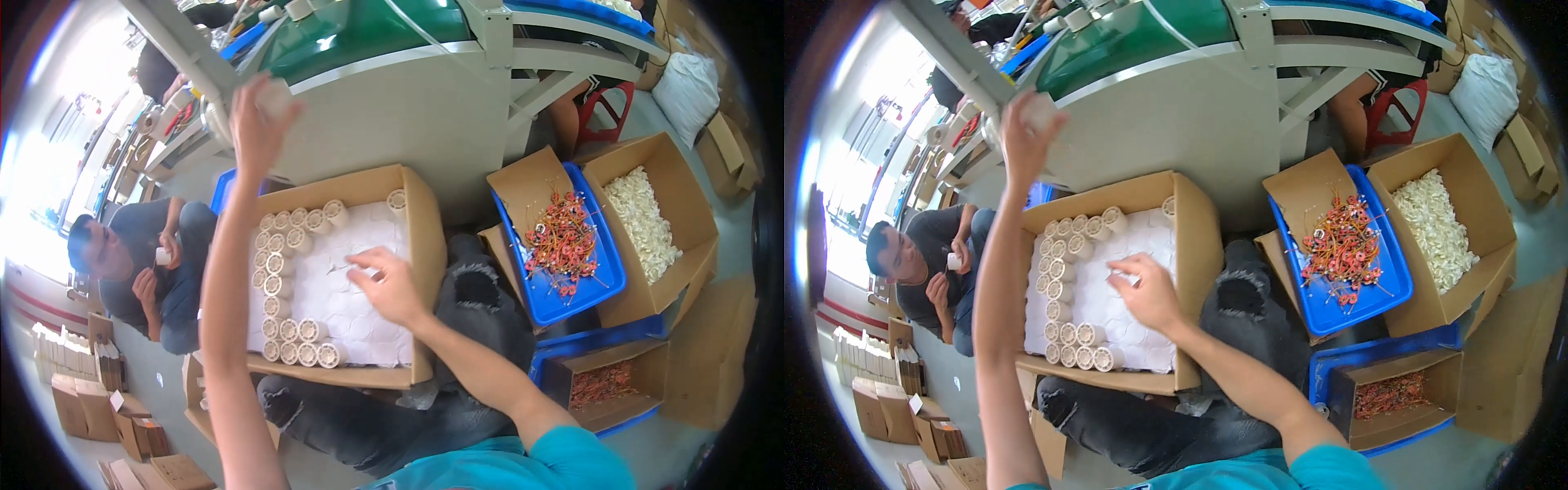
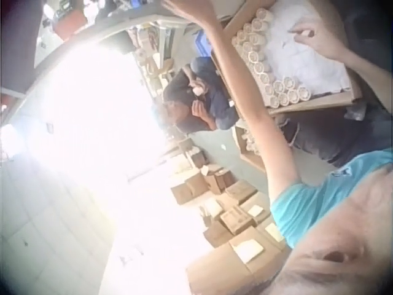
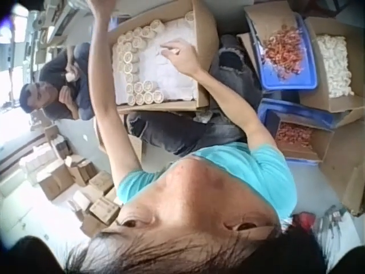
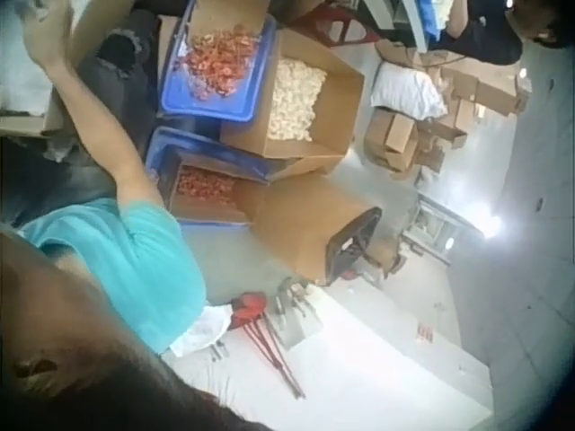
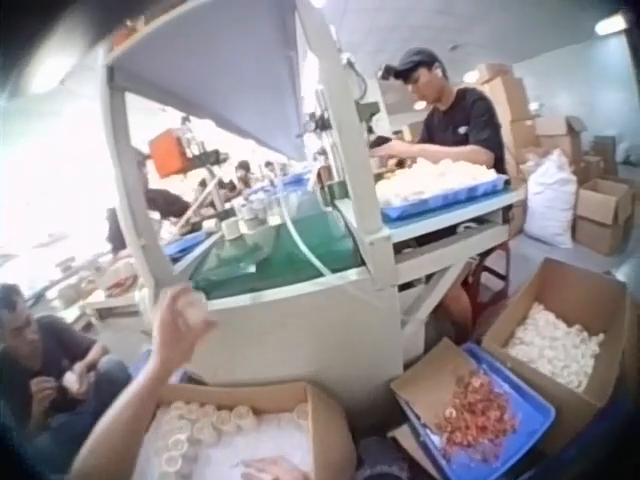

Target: The person assembles small components by hand, inserting metal components into white plastic housings.

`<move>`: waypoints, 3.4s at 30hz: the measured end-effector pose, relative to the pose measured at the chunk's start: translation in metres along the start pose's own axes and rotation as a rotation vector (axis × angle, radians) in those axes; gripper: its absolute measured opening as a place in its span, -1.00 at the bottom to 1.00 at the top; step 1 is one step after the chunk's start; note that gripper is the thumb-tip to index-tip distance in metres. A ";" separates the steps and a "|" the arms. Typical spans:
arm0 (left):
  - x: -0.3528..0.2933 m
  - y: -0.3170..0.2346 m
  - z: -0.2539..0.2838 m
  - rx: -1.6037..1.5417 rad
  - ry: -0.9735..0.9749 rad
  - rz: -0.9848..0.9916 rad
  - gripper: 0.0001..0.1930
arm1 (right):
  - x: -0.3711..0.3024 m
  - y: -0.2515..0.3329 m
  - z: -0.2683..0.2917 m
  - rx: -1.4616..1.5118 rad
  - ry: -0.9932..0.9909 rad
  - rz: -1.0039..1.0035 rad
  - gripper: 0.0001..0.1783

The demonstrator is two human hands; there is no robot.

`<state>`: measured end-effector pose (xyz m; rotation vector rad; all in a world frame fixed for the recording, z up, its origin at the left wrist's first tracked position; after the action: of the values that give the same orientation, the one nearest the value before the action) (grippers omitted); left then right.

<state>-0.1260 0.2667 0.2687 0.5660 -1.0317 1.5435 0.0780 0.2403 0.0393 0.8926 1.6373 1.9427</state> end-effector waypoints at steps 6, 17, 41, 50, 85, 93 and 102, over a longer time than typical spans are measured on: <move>0.113 0.086 -0.034 0.412 -0.135 -0.098 -0.40 | -0.005 -0.007 -0.033 0.095 0.185 -0.112 -0.74; 0.087 0.011 -0.077 0.234 -0.288 -0.406 -0.46 | 0.000 -0.007 -0.012 0.119 0.157 -0.068 -0.76; -0.222 0.010 -0.129 -0.147 0.315 0.374 -0.40 | 0.020 -0.062 0.274 -0.822 -0.282 -0.129 -0.76; -0.304 0.017 -0.043 -1.008 -0.028 1.074 -0.41 | 0.007 -0.125 0.287 -1.182 -0.065 -0.309 -0.81; -0.310 -0.031 0.022 -0.961 0.467 0.916 -0.61 | 0.020 0.000 -0.040 -0.119 0.243 0.032 -0.76; -0.287 -0.022 0.063 -0.265 0.026 0.456 -0.55 | 0.000 0.056 0.000 -0.197 -0.191 0.445 -0.77; -0.286 -0.030 0.085 -0.299 -0.254 0.300 -0.45 | -0.042 0.092 -0.012 -0.148 -0.191 0.723 -0.74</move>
<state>-0.0422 0.0422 0.0878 0.4170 -1.5694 1.5587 0.1052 0.1848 0.1205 1.7143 1.1197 2.2844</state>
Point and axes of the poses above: each hand's wrist, its own x-axis towards the middle knuckle, its own z-axis out of the back of the hand, y = z × x, the point moved 10 cm from there along x, towards the middle knuckle, and after that the axes turned 12 degrees about -x, right-handed, at the moved point
